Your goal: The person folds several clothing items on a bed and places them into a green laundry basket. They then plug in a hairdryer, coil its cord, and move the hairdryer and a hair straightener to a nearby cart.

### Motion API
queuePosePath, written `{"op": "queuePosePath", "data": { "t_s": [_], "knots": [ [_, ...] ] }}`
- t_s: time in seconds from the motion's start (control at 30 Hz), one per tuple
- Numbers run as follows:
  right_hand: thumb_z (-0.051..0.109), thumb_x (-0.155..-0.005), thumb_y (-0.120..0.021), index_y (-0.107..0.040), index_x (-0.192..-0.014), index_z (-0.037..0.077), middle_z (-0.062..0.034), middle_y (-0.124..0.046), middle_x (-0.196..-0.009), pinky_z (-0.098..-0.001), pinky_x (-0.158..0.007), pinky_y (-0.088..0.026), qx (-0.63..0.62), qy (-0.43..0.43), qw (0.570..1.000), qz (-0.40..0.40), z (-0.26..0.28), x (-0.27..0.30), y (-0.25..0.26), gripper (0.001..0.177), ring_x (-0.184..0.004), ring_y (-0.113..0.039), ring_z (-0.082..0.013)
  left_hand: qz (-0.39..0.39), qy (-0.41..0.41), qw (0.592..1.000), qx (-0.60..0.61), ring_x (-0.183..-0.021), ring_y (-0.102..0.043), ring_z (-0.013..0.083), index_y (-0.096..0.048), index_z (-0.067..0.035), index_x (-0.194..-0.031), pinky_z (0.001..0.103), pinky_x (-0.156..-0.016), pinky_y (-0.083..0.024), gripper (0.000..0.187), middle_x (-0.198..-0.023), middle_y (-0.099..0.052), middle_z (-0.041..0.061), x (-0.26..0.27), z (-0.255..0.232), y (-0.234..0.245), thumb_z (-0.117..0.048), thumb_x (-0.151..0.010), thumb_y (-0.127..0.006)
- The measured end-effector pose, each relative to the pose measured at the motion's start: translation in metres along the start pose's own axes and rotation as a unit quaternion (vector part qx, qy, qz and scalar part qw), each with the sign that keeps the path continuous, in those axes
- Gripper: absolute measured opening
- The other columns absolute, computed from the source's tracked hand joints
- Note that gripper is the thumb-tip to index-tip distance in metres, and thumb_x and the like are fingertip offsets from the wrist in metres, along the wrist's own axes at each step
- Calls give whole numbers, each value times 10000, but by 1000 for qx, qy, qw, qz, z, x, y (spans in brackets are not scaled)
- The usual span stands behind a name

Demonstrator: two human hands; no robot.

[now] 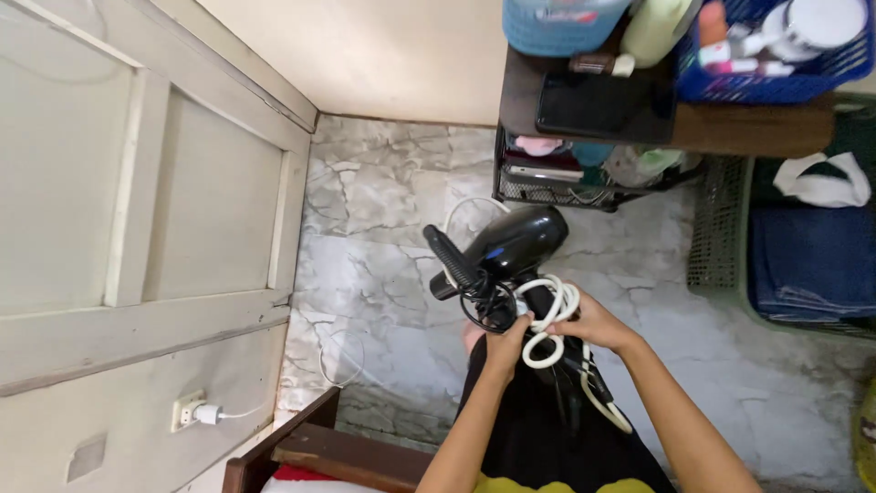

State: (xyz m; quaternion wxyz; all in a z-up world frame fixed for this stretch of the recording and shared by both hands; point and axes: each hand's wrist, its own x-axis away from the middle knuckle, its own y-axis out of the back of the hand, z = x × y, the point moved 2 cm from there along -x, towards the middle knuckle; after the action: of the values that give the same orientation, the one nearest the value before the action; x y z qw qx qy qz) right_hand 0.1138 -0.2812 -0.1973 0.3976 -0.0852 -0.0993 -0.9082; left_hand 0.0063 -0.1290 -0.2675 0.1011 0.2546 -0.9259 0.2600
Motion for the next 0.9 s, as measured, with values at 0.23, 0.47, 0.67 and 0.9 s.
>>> {"op": "queuePosePath", "data": {
  "t_s": [0.23, 0.47, 0.67, 0.9],
  "knots": [
    [135, -697, -848, -465, -1473, 74, -103, -666, -1270, -348, -1009, -494, -54, -62, 995, -63, -156, -46, 28, 868, -1162, -628, -212, 39, 25, 997, -68, -948, -678, 140, -684, -48, -1160, 300, -822, -548, 307, -1064, -715, 40, -75, 81, 2, -131, -868, -732],
    [115, -791, -728, -596, -1316, -13, -138, -734, -1130, -349, -886, -561, -186, -84, 967, -154, -354, -99, 108, 556, -1006, -706, -224, 71, 6, 985, -156, -882, -702, 169, -709, -2, -1044, 332, -786, -559, 228, -985, -743, 67, -168, 158, -43, -110, -845, -734],
    [153, -816, -667, -614, -1241, 26, -136, -731, -1004, -406, -691, -585, -295, -96, 921, -235, -445, -154, 172, 447, -832, -709, -235, 150, -23, 932, -330, -928, -733, 246, -735, -40, -1050, 382, -827, -552, 279, -981, -766, 119, -271, 225, -68, -257, -875, -745],
    [140, -846, -708, -592, -1241, -132, -228, -718, -1035, -446, -797, -608, -273, 29, 930, -243, -623, -221, 264, 494, -919, -735, -315, 261, -267, 819, -435, -1158, -604, 443, -710, -85, -1252, 466, -963, -490, 479, -1259, -652, 249, -365, 335, -76, -286, -827, -807]
  ]
}}
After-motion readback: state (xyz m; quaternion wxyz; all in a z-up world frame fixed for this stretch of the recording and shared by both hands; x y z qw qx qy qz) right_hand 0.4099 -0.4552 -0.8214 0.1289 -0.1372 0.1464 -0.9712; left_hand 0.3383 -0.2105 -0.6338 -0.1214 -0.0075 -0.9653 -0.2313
